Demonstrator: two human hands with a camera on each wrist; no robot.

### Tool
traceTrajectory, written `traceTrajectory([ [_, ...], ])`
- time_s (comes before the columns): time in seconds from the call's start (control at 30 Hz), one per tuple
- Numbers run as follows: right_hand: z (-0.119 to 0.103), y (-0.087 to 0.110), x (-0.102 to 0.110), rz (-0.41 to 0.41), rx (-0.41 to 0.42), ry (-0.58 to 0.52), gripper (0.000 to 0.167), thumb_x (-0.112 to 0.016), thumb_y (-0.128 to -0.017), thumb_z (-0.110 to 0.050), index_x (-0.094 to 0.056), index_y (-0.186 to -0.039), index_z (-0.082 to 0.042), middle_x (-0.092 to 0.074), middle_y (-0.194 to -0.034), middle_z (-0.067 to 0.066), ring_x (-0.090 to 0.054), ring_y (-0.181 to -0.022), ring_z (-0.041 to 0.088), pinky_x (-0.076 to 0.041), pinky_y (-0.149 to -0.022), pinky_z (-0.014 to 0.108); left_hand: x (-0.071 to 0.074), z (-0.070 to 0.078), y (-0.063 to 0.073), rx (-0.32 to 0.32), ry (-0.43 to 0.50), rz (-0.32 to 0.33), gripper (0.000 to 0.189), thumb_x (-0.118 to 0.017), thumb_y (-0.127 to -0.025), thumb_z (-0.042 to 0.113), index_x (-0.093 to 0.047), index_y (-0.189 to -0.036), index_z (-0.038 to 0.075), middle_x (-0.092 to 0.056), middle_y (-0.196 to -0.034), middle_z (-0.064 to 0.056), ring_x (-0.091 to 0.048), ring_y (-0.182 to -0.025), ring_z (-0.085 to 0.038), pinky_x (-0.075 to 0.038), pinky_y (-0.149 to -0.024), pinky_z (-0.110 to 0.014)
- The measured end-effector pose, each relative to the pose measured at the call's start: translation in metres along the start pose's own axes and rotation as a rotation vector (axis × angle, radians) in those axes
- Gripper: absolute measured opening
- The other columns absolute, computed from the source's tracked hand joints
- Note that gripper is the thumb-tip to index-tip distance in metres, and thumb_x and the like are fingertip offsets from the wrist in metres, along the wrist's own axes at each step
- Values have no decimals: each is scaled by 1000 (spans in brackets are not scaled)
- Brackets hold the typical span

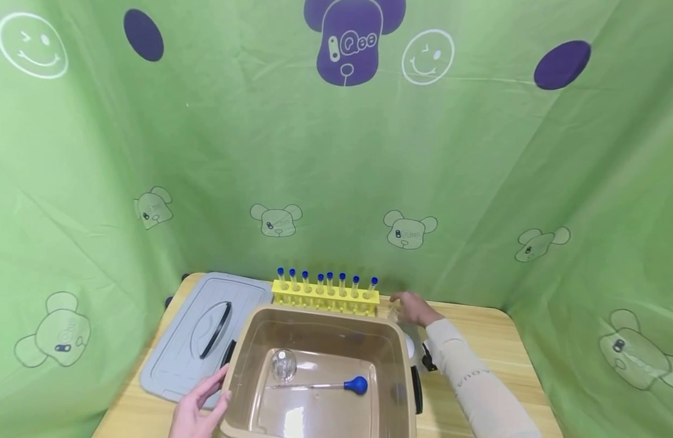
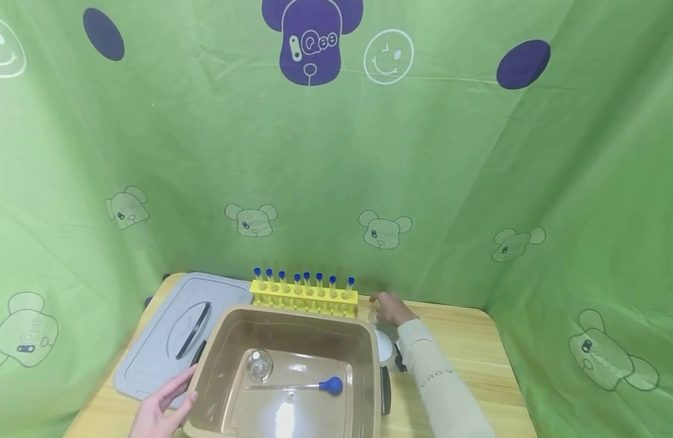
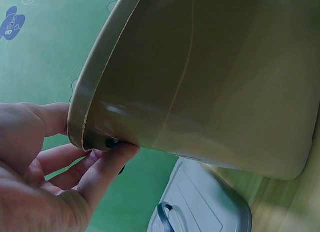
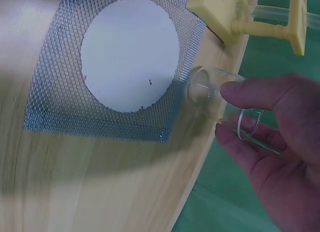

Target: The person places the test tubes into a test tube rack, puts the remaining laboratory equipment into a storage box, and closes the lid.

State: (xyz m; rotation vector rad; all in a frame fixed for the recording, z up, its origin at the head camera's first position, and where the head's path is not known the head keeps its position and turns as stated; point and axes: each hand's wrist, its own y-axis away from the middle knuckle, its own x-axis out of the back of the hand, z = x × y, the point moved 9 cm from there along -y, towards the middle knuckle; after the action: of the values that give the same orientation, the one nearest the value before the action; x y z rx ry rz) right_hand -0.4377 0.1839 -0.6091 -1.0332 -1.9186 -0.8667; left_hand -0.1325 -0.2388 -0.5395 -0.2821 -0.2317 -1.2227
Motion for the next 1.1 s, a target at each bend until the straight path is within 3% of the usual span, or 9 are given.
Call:
traceTrajectory([
  [0.23, -17, 19, 27, 41, 67, 70, 52, -71, -76, 12, -61, -127, 9, -65, -116, 33, -64, -104, 48, -62, -88, 55, -1, -1, 1, -3, 5, -7, 48, -75, -86, -5, -64, -133, -4, -68, -124, -24, -60, -104, 9, -48, -92, -4],
  [0.47, -37, 39, 55, 30, 113, 123, 50, -76, -79, 8, -61, -127, 8, -63, -126, 31, -62, -115, 48, -58, -98, 56, -1, -1, 2, -10, 31, -7, 48, -75, -87, -5, -62, -133, -5, -66, -126, -28, -56, -103, 14, -53, -86, -6],
  [0.67, -77, 69, 90, 91, 225, 225, 47, -80, -81, 3, -63, -125, 9, -68, -117, 29, -68, -103, 44, -63, -90, 50, -1, -2, 3, -7, 55, -9, 49, -75, -86, -6, -61, -133, -8, -64, -128, -30, -56, -102, 15, -59, -80, -13],
  [0.8, -109, 90, 112, 135, 254, 305, 48, -82, -83, -2, -63, -127, 6, -67, -113, 28, -69, -96, 40, -65, -83, 47, -1, -2, 3, -7, 65, -12, 49, -75, -86, -6, -60, -133, -9, -64, -127, -31, -56, -101, 16, -60, -79, -15],
  [0.93, -148, 114, 131, 181, 289, 339, 52, -83, -83, -3, -63, -131, 3, -65, -118, 27, -69, -89, 35, -67, -77, 41, -1, -2, 4, 4, 60, -17, 49, -75, -87, -5, -60, -134, -8, -64, -128, -31, -56, -101, 16, -60, -79, -15],
  [1.1, -206, 144, 143, 210, 403, 350, 54, -83, -81, 0, -63, -131, 2, -64, -119, 22, -69, -85, 26, -66, -72, 28, -1, -1, 4, -6, 59, -10, 49, -75, -87, -5, -61, -133, -7, -64, -127, -30, -56, -101, 15, -59, -79, -13],
])
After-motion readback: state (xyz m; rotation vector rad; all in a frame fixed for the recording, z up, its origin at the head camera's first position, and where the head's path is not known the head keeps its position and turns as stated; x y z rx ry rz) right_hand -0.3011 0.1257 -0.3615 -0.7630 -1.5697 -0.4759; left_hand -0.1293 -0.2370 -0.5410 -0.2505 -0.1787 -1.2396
